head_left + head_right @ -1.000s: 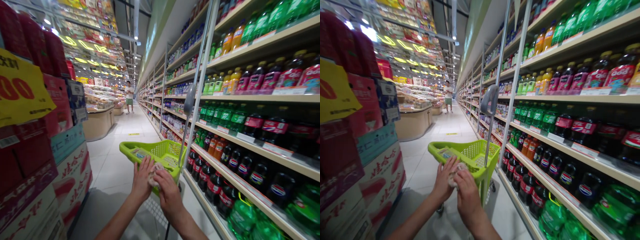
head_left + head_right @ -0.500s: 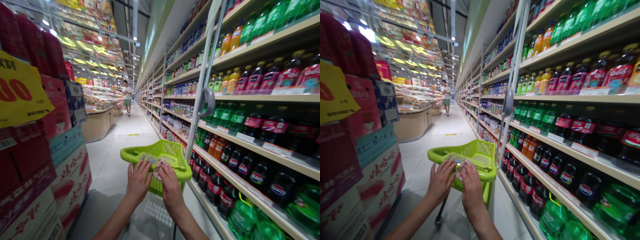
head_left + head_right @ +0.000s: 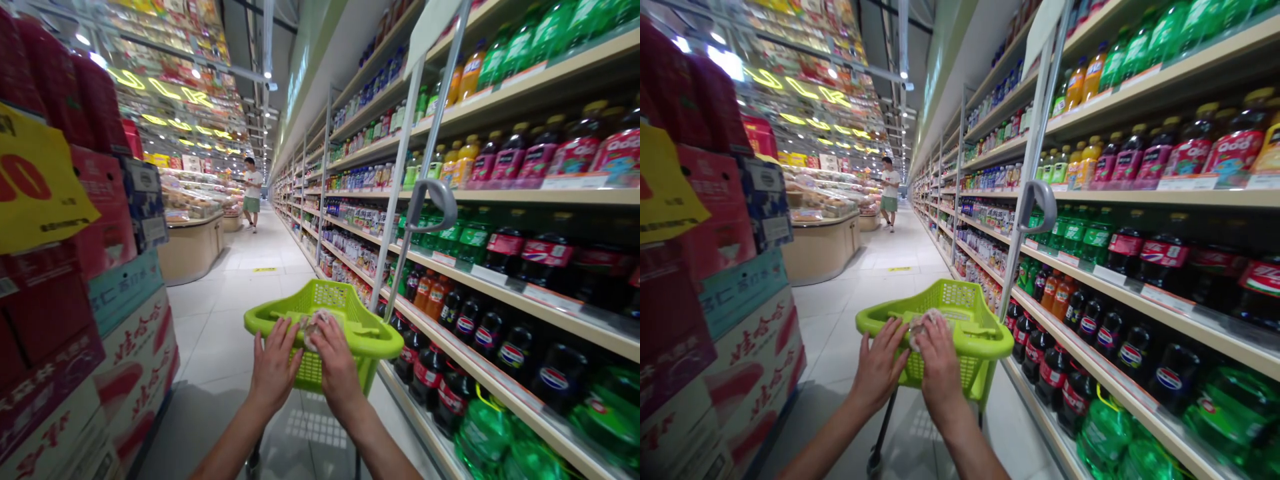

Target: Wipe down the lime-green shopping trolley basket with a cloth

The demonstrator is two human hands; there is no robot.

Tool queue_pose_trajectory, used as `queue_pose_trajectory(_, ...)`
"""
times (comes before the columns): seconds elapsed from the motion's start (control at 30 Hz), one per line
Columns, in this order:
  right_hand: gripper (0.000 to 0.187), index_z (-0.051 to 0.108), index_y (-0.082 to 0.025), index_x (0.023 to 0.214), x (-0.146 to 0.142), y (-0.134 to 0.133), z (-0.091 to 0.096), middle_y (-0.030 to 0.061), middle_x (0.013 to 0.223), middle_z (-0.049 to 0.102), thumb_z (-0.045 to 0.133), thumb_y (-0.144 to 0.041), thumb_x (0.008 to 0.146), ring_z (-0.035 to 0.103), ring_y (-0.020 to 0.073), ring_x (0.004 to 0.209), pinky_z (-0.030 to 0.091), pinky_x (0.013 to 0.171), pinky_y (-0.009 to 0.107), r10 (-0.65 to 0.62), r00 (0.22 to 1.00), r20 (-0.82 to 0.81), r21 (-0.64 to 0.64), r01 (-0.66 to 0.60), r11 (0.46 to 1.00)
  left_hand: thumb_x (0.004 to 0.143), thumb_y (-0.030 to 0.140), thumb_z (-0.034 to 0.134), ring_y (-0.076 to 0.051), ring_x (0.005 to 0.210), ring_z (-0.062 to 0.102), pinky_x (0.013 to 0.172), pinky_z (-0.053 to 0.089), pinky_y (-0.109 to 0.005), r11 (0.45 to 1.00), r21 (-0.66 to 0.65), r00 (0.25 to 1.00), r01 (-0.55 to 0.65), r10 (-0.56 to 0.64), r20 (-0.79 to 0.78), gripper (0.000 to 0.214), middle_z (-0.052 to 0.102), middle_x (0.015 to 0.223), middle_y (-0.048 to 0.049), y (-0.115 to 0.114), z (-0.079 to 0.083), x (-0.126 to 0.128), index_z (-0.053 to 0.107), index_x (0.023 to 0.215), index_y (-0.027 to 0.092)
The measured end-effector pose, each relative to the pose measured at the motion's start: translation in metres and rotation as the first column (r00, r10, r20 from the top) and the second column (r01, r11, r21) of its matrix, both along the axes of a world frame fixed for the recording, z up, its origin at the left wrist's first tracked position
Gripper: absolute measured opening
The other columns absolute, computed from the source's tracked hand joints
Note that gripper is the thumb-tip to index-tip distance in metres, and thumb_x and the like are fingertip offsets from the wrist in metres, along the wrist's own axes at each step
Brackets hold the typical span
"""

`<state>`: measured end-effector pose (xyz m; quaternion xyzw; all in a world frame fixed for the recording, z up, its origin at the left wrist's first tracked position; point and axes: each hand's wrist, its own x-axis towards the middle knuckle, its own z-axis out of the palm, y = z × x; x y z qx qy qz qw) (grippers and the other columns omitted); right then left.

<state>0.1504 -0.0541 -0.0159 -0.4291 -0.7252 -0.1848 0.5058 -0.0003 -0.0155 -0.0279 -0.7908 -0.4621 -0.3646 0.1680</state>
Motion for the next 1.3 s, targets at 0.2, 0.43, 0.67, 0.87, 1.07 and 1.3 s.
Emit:
queue_pose_trajectory(0.2,0.045,0.057,-0.020,0.109,0.055,0.000,-0.004,0.0086,0.125,0.049,0.034,-0.003,0.075,0.038,0.0212,0.121,0.035,0.099,0.048,-0.216,0.959,-0.181,-0.041,0.212,0.976,0.083,0.028,0.040,-0.024,0.120,0.040,0.101,0.018,-0.052,1.000,0.004,0.999,0.022,-0.022,0.024,0.040,0.048,0.128,-0.0105,-0.006,0.002,0.001,0.045,0.122,0.022)
queue_pose_trajectory(0.43,0.051,0.046,-0.017,0.123,-0.027,0.003,0.003,0.0104,0.134,0.039,0.035,-0.004,0.075,0.024,0.0229,0.129,0.031,0.101,0.048,0.011,0.997,-0.078,-0.044,-0.014,0.999,0.084,0.026,0.033,-0.023,0.116,0.044,0.101,0.020,-0.051,0.996,-0.036,0.984,0.080,-0.073,0.160,0.038,0.052,0.123,-0.0101,-0.009,0.007,0.004,0.046,0.120,0.021)
queue_pose_trajectory(0.67,0.063,0.019,-0.017,0.136,0.001,-0.014,0.022,0.0120,0.133,0.040,0.036,-0.009,0.076,0.043,0.0193,0.118,0.041,0.095,0.037,0.177,0.942,-0.284,-0.189,-0.236,0.953,0.084,0.032,0.035,-0.020,0.116,0.045,0.101,0.024,-0.048,0.939,-0.203,0.951,0.277,-0.239,0.195,0.042,0.049,0.128,-0.0075,-0.025,0.047,0.044,0.040,0.124,0.020)
queue_pose_trajectory(0.87,0.047,0.036,-0.015,0.126,0.048,-0.013,0.015,0.0122,0.116,0.056,0.040,-0.021,0.080,0.052,0.0242,0.107,0.036,0.094,0.047,-0.186,0.940,-0.285,-0.205,0.130,0.970,0.073,0.023,0.050,-0.024,0.118,0.042,0.104,0.014,-0.052,0.948,-0.153,0.952,0.278,-0.251,0.177,0.035,0.052,0.124,-0.0075,-0.031,0.050,0.075,0.054,0.108,0.019)
queue_pose_trajectory(1.07,0.039,0.042,-0.017,0.121,0.056,-0.008,-0.008,0.0070,0.093,0.065,0.035,-0.020,0.082,0.057,0.0202,0.089,0.033,0.090,0.044,-0.293,0.953,-0.075,-0.143,0.281,0.949,0.071,0.016,0.043,-0.022,0.100,0.056,0.103,0.016,-0.053,0.995,-0.081,0.962,0.050,-0.026,0.274,0.032,0.062,0.110,-0.0067,0.000,0.041,0.009,0.056,0.101,0.019)
queue_pose_trajectory(1.3,0.043,0.036,-0.016,0.124,0.046,-0.008,-0.008,0.0066,0.095,0.063,0.033,-0.017,0.081,0.056,0.0192,0.087,0.034,0.085,0.041,-0.295,0.953,-0.069,-0.082,0.289,0.954,0.073,0.011,0.039,-0.018,0.112,0.049,0.102,0.027,-0.043,0.954,0.018,0.942,0.298,-0.297,0.159,0.042,0.056,0.120,-0.0084,-0.012,0.033,0.057,0.049,0.113,0.015)
